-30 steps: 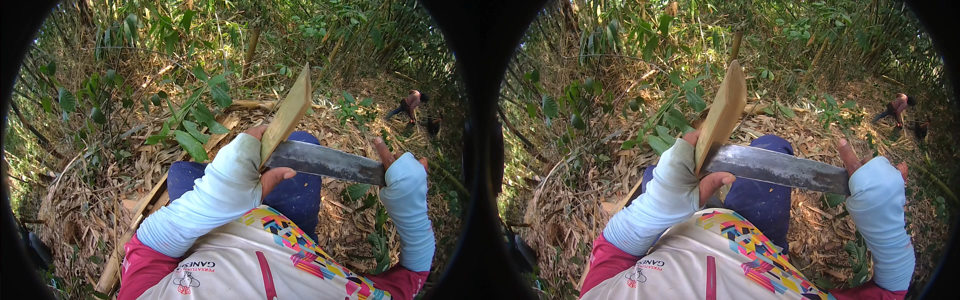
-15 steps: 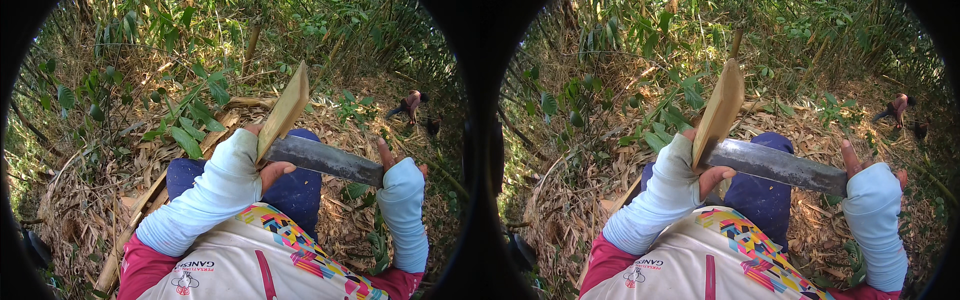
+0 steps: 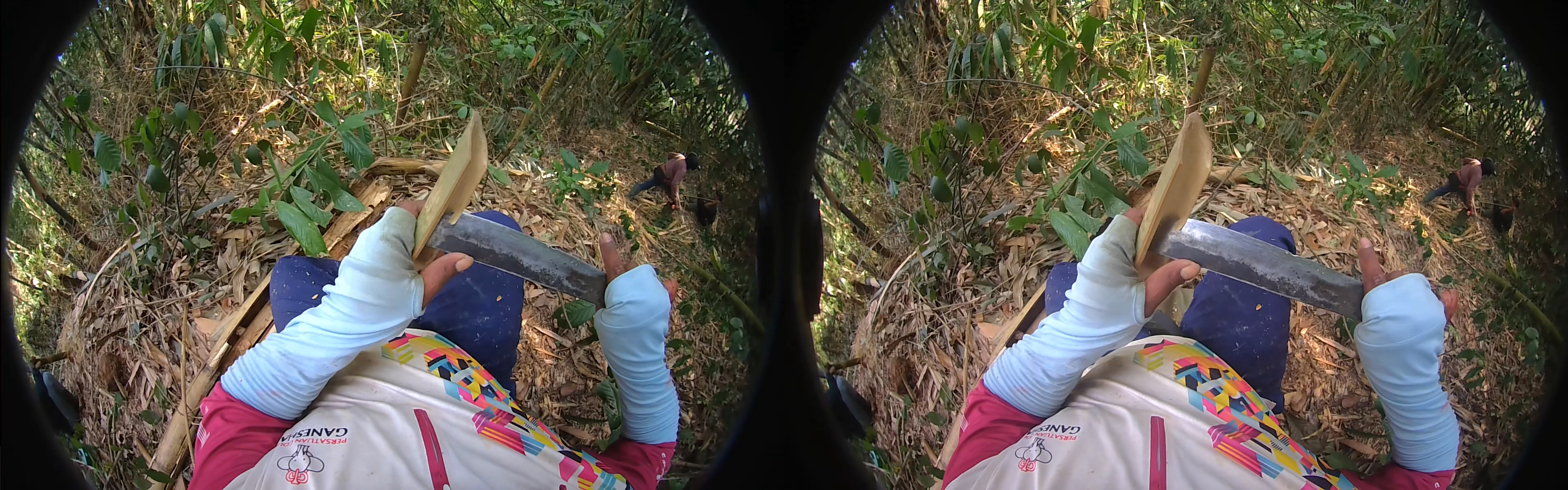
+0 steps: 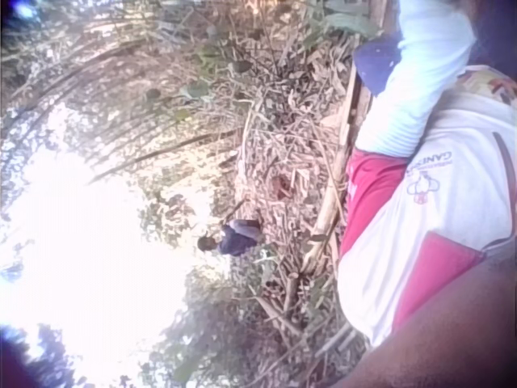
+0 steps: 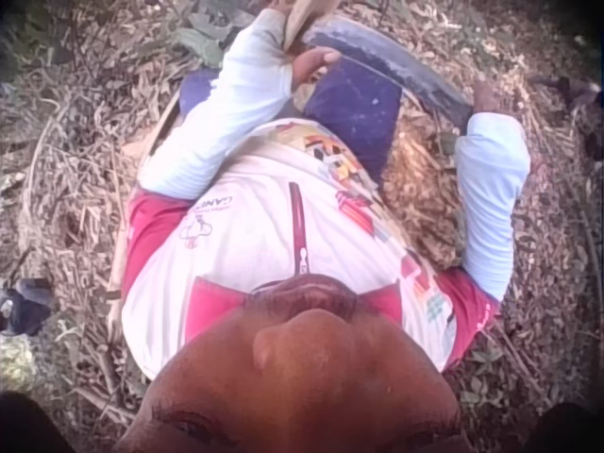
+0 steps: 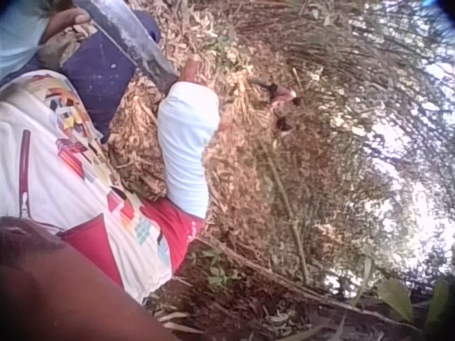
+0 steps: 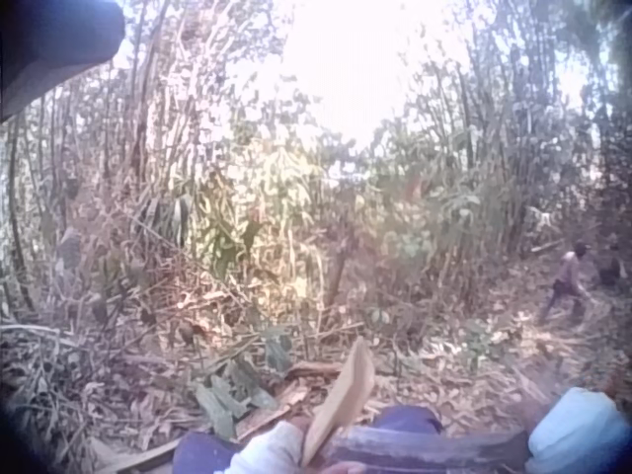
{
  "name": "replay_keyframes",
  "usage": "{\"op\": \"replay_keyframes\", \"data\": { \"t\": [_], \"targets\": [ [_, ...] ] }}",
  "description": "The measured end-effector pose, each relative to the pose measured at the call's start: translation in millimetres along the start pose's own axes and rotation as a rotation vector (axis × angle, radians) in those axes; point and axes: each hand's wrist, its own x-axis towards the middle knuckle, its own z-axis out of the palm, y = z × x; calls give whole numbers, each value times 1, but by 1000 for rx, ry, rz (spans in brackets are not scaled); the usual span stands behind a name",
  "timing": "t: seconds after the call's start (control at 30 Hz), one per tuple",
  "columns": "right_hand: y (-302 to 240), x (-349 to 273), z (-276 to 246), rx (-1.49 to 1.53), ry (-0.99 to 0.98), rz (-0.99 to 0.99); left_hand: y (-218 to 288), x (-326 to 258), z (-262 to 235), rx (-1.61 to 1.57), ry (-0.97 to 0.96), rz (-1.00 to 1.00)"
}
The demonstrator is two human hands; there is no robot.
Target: The person sits on the ground in a forest and uses a machete to carve a piece of bamboo. They repeatedly shave the surface and hollow out the interior of the bamboo segment, holding it with their left hand and striking with the machete in their right hand.
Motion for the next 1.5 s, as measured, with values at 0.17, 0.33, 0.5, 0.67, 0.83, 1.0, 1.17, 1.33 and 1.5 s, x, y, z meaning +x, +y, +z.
{"op": "replay_keyframes", "data": {
  "t": [0.17,0.33,0.5,0.67,0.83,1.0,1.17,1.33,1.5],
  "targets": [
    [12,-1,4,-2,79,-68,8,-1,-12,-84,-167,-147],
    [13,4,-16,-53,8,-33,27,8,-17,-200,-256,-279],
    [16,6,-23,-10,-2,-38,24,10,-11,-45,-146,-194],
    [16,7,-25,-30,16,-37,29,13,-11,-24,-110,-120],
    [15,11,-29,-15,-24,-7,27,12,-12,129,-87,-55],
    [13,9,-23,-71,13,11,20,11,-11,181,-58,-27],
    [5,12,-28,57,-46,8,9,7,-6,171,-2,-7],
    [-2,12,-24,23,-49,39,0,6,-2,195,88,88],
    [-7,9,-9,73,-1,73,1,6,-1,148,34,-99]
  ]
}}
